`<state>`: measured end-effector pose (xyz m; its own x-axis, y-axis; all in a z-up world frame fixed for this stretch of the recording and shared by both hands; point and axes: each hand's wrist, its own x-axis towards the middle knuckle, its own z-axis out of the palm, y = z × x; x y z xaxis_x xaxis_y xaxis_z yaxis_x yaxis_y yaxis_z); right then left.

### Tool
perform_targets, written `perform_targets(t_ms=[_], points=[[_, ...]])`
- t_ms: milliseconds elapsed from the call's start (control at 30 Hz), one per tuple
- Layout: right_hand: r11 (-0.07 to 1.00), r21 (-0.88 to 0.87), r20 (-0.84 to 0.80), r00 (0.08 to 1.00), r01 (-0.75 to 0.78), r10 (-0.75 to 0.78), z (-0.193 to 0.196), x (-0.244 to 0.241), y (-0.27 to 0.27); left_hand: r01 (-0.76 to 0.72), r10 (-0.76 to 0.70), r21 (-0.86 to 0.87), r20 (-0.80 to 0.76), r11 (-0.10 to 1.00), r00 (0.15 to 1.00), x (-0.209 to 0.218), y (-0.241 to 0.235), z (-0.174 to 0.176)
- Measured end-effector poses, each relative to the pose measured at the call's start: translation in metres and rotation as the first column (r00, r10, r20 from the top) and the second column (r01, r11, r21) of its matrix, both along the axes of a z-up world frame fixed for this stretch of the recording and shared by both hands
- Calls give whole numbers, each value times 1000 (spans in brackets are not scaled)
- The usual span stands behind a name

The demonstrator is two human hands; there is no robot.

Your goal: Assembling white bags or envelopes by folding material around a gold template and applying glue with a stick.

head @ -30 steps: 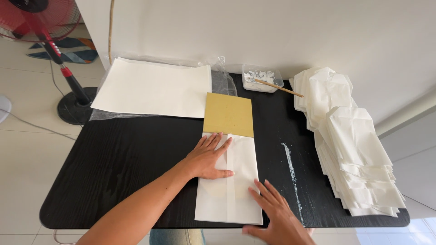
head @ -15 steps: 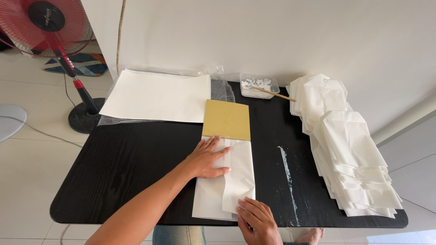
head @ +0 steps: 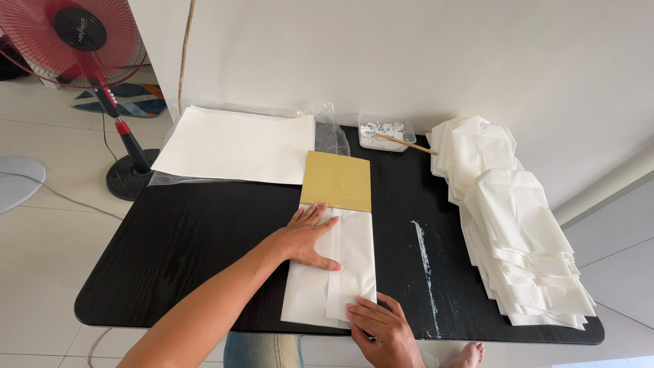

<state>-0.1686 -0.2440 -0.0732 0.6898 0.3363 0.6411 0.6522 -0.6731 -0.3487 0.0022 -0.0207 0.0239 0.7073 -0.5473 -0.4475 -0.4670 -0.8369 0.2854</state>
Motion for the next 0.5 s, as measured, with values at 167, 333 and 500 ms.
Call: perform_targets(t_ms=[167, 333, 500], points=[[999, -31, 8, 1000, -19, 19, 5, 1, 1, 41, -40, 17, -48, 999, 998, 2, 1, 3], [999, -9, -78, 996, -54, 53, 18, -1, 2, 35, -34, 15, -63, 999, 997, 1, 2, 8], [997, 11, -161, 984, -74, 75, 12, -9, 0, 11, -10, 14, -71, 1000, 997, 2, 0, 10]])
